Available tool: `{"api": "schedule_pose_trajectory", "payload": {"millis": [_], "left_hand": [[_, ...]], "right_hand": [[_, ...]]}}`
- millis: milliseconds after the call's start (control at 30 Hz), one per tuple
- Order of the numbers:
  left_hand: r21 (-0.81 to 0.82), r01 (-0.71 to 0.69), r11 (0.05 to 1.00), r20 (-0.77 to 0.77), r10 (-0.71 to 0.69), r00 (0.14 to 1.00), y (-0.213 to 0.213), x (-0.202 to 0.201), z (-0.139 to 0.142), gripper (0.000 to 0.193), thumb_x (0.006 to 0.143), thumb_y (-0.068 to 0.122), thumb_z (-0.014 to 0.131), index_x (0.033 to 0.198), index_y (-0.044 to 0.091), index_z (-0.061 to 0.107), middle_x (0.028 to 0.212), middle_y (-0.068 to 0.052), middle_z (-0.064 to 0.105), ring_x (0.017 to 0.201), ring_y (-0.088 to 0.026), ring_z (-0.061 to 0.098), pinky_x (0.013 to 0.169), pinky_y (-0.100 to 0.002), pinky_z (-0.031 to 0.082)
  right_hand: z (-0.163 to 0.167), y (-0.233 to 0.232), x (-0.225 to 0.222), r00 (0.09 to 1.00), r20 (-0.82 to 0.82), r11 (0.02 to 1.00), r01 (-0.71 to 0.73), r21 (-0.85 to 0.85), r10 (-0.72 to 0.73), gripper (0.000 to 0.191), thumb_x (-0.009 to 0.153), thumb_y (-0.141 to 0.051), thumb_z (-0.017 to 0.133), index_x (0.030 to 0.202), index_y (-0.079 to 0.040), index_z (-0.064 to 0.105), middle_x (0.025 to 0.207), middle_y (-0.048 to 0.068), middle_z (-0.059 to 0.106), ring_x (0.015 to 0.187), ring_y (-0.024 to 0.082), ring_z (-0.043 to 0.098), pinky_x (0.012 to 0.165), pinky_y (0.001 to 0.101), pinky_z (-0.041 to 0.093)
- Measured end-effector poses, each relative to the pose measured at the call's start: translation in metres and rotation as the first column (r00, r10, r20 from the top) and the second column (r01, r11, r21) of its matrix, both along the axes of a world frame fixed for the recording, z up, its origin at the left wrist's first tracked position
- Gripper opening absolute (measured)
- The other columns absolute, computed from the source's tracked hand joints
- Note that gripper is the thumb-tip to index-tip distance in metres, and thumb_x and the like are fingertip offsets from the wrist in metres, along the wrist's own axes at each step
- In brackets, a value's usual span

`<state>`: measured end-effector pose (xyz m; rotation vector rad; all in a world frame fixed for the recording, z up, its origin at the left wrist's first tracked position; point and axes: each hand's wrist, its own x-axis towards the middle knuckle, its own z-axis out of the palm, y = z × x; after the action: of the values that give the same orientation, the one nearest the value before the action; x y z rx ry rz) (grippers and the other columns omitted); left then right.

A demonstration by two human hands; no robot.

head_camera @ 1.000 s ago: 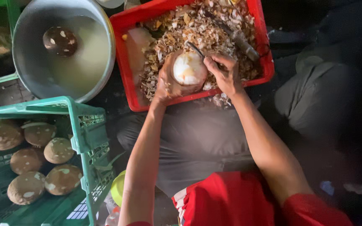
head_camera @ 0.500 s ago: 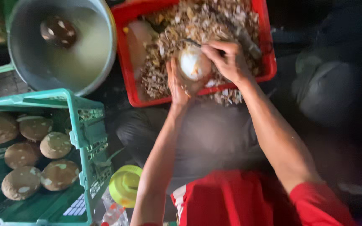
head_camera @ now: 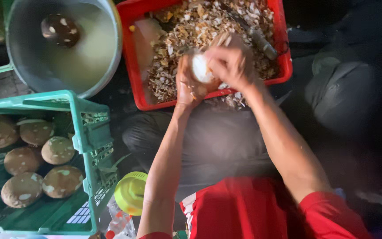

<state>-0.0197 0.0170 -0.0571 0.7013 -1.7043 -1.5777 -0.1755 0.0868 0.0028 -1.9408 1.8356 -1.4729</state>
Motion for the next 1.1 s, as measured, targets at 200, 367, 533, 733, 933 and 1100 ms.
{"api": "schedule_pose_trajectory", "payload": {"millis": [200, 367, 533, 733, 933, 1100], "left_hand": [[-0.128, -0.061, 0.99, 0.099, 0.074, 0.992, -0.001, 0.005, 0.013, 0.098, 0.064, 0.026, 0.097, 0.141, -0.001, 0.044, 0.125, -0.017, 0.06, 0.113, -0.029, 0.066, 0.095, -0.038, 0.059], [-0.427, -0.056, 0.903, 0.197, 0.153, 0.968, -0.006, 0.005, -0.007, 0.092, 0.066, 0.026, 0.097, 0.139, -0.002, 0.049, 0.127, -0.019, 0.059, 0.116, -0.031, 0.065, 0.097, -0.039, 0.057], [-0.241, -0.168, 0.956, 0.108, 0.199, 0.974, 0.005, 0.002, -0.009, 0.082, 0.075, 0.027, 0.086, 0.142, -0.004, 0.051, 0.125, -0.02, 0.058, 0.114, -0.032, 0.064, 0.098, -0.039, 0.057], [-0.442, -0.26, 0.859, 0.171, 0.365, 0.915, 0.011, -0.003, 0.007, 0.093, 0.068, 0.026, 0.097, 0.141, -0.002, 0.048, 0.129, -0.022, 0.059, 0.116, -0.036, 0.065, 0.096, -0.042, 0.057], [-0.496, -0.269, 0.826, 0.165, 0.394, 0.904, 0.007, -0.001, -0.04, 0.08, 0.084, 0.026, 0.085, 0.147, -0.001, 0.044, 0.137, -0.023, 0.055, 0.124, -0.035, 0.061, 0.101, -0.042, 0.057], [-0.194, -0.282, 0.94, 0.03, 0.293, 0.956, 0.003, -0.003, -0.066, 0.082, 0.082, 0.046, 0.08, 0.14, -0.003, 0.049, 0.132, -0.027, 0.057, 0.114, -0.035, 0.064, 0.093, -0.045, 0.058]], "right_hand": [[-0.023, -0.016, -0.02, 0.991, 0.057, 0.984, -0.124, 0.127, 0.118, 0.027, 0.105, -0.032, 0.068, 0.107, -0.008, 0.08, 0.096, 0.01, 0.076, 0.082, 0.02, 0.07, 0.084, 0.0401, 0.058], [-0.028, -0.012, -0.015, 0.878, 0.477, 0.941, -0.197, 0.275, 0.044, 0.024, 0.105, -0.026, 0.069, 0.105, -0.004, 0.078, 0.094, 0.007, 0.077, 0.084, 0.016, 0.07, 0.075, 0.0302, 0.057], [-0.044, 0.009, -0.005, 0.911, 0.403, 0.974, -0.007, 0.226, -0.087, 0.022, 0.107, -0.021, 0.062, 0.108, -0.002, 0.073, 0.097, 0.007, 0.073, 0.085, 0.012, 0.068, 0.073, 0.0305, 0.052], [-0.073, 0.01, 0.002, 0.778, 0.537, 0.913, 0.109, 0.394, -0.325, 0.026, 0.107, -0.022, 0.066, 0.103, 0.003, 0.072, 0.097, 0.012, 0.071, 0.083, 0.021, 0.063, 0.073, 0.0348, 0.049], [-0.056, 0.017, 0.011, 0.942, 0.303, 0.986, 0.116, 0.116, -0.146, 0.021, 0.103, -0.018, 0.074, 0.114, 0.0, 0.077, 0.103, 0.011, 0.076, 0.093, 0.022, 0.072, 0.085, 0.0346, 0.056], [-0.043, 0.008, 0.025, 0.983, 0.18, 0.995, -0.009, -0.099, 0.026, 0.023, 0.099, -0.017, 0.072, 0.117, -0.002, 0.072, 0.108, 0.012, 0.074, 0.098, 0.025, 0.073, 0.086, 0.0334, 0.06]]}}
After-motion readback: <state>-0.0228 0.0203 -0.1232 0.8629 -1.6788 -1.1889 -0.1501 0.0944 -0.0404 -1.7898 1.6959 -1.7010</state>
